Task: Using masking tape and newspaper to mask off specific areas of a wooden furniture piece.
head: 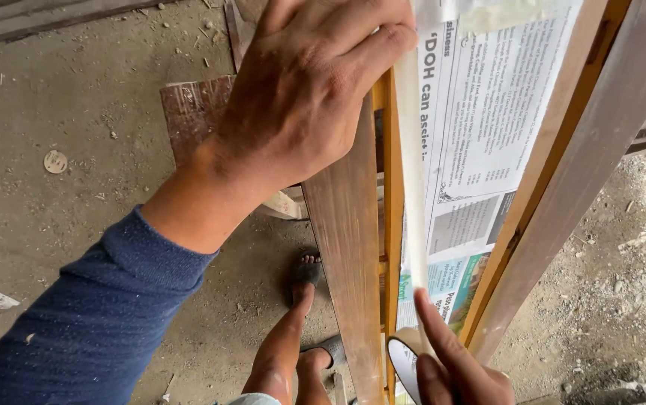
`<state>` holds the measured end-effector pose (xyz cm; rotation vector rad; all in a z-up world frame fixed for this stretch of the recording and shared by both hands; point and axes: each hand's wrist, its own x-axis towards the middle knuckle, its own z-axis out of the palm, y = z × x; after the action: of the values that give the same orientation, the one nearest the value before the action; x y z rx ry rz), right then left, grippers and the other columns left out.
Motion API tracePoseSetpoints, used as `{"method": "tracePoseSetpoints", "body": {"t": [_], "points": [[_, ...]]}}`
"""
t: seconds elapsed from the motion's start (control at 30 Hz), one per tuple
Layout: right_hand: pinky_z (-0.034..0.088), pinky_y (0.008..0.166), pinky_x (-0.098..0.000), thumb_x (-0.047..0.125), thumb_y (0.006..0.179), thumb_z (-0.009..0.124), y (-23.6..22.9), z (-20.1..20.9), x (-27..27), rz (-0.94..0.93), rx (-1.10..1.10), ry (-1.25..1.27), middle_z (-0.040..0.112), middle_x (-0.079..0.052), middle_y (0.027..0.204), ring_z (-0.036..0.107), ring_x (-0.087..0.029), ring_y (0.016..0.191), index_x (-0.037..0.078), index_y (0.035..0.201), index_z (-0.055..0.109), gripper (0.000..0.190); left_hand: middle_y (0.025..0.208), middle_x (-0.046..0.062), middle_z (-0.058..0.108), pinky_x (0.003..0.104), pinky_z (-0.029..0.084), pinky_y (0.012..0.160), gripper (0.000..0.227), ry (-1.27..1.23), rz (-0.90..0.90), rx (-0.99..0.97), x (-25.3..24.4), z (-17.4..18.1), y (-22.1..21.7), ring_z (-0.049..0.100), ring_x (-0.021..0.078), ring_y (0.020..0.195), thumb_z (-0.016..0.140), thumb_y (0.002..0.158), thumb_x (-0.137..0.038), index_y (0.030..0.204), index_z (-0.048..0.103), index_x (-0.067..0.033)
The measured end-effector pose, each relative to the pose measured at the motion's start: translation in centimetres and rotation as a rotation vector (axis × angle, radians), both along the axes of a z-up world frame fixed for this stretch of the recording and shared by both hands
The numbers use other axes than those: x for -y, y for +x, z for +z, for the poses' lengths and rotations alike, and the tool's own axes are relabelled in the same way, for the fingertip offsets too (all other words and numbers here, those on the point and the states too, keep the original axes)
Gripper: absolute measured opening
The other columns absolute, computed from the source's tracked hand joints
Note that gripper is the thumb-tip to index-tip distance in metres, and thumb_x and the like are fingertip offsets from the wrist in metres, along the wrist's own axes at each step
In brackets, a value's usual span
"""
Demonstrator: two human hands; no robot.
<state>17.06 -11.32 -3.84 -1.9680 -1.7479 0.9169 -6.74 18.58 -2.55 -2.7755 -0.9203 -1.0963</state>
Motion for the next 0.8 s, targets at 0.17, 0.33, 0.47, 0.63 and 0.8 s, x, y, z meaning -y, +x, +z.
{"method": "tracePoseSetpoints", "body": {"t": [0.17, 0.33, 0.47, 0.63, 0.8], "points": [[0.05, 0.039, -0.023, 0.009, 0.084, 0.065, 2.1, -0.4, 0.6, -0.041, 0.091, -0.241, 0.08, 0.0, 0.113, 0.056, -0.004, 0.033, 0.03, 0.154, 0.051, 0.074, 0.115, 0.004, 0.063, 0.041, 0.043, 0.099, 0.018, 0.035, -0.029, 0.05, -1.5, 0.0, 0.5, 0.062, 0.0218, 0.109, 0.049, 0.107, 0.002, 0.114, 0.065, -0.0045], [0.056, 0.049, -0.0249, 0.012, 0.087, 0.068, -0.7, 0.5, -2.2, -0.081, 0.099, -0.29, 0.081, -0.005, 0.11, 0.065, -0.007, 0.043, 0.031, 0.151, 0.053, 0.068, 0.111, 0.004, 0.062, 0.041, 0.045, 0.097, 0.017, 0.096, -0.035, 0.08, -1.8, -0.3, 0.3, 0.063, 0.021, 0.109, 0.049, 0.107, 0.001, 0.112, 0.064, -0.0056], [0.062, 0.062, -0.0267, 0.011, 0.088, 0.062, -4.0, 1.4, -5.9, -0.213, 0.002, -0.338, 0.083, -0.013, 0.107, 0.074, -0.013, 0.053, 0.03, 0.149, 0.055, 0.065, 0.107, 0.003, 0.06, 0.04, 0.046, 0.095, 0.014, 0.146, -0.065, 0.076, -1.9, -0.1, 0.0, 0.063, 0.0198, 0.106, 0.052, 0.107, -0.002, 0.109, 0.066, -0.0066], [0.06, 0.064, -0.0274, 0.012, 0.093, 0.06, -4.7, 0.5, -6.5, -0.208, 0.057, -0.371, 0.081, -0.017, 0.091, 0.073, -0.013, 0.051, 0.029, 0.154, 0.051, 0.064, 0.109, 0.001, 0.059, 0.038, 0.048, 0.092, 0.012, 0.142, -0.047, 0.125, -1.9, -0.2, 0.5, 0.063, 0.018, 0.102, 0.056, 0.105, -0.004, 0.104, 0.068, -0.0072], [0.057, 0.056, -0.028, 0.015, 0.096, 0.061, -1.8, 0.0, -4.6, -0.221, 0.113, -0.454, 0.077, -0.017, 0.082, 0.065, -0.013, 0.041, 0.031, 0.154, 0.051, 0.061, 0.109, 0.0, 0.06, 0.037, 0.049, 0.089, 0.011, 0.123, -0.042, 0.127, -2.1, -0.3, 0.5, 0.064, 0.0179, 0.102, 0.059, 0.104, -0.005, 0.103, 0.069, -0.0072]]}}
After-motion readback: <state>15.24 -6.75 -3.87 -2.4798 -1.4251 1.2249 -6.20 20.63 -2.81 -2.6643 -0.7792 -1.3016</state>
